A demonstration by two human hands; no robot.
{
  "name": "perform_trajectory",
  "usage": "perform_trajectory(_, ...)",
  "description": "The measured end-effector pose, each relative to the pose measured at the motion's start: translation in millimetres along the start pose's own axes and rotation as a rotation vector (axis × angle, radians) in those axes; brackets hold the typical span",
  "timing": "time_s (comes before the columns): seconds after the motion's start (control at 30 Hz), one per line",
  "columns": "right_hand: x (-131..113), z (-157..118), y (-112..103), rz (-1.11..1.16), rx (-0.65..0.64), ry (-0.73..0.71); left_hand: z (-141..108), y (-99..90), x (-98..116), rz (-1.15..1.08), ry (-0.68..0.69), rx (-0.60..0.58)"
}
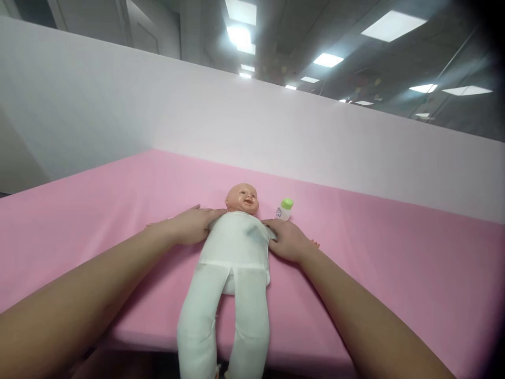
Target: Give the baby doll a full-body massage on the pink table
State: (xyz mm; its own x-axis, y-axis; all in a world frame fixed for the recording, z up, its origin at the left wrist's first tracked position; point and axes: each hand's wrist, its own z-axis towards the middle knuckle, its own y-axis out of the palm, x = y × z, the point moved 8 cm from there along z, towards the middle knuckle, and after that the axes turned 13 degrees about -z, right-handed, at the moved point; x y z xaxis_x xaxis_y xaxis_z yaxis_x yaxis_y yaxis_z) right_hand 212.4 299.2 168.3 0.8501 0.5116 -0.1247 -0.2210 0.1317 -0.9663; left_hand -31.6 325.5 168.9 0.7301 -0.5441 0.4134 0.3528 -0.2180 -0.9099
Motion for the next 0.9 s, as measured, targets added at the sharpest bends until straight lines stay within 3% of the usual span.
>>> perform_trajectory(0.17, 26, 3, 5, -0.213, -0.018, 0.170, -2, -13.6, -39, 0.091, -0.164, 0.011)
perform_trajectory(0.3, 44, -6, -6, -0.368, -0.075, 0.303, -6, -43.8, -53, 0.105, -0.291, 0.173)
perform_trajectory(0.4, 59, -13, -14, -0.360, -0.116, 0.362, -9, -57.2, -66, 0.044, -0.401, 0.297)
perform_trajectory(0.47, 73, -17, -18, -0.320, -0.136, 0.408, -9, -58.2, -76, -0.044, -0.430, 0.349)
perform_trajectory(0.67, 118, -31, -16, -0.236, -0.271, 0.589, -9, -51.8, -96, -0.232, -0.343, 0.374)
perform_trajectory(0.9, 139, -42, -13, -0.093, -0.302, 0.657, -19, -50.1, -127, -0.413, -0.423, 0.457)
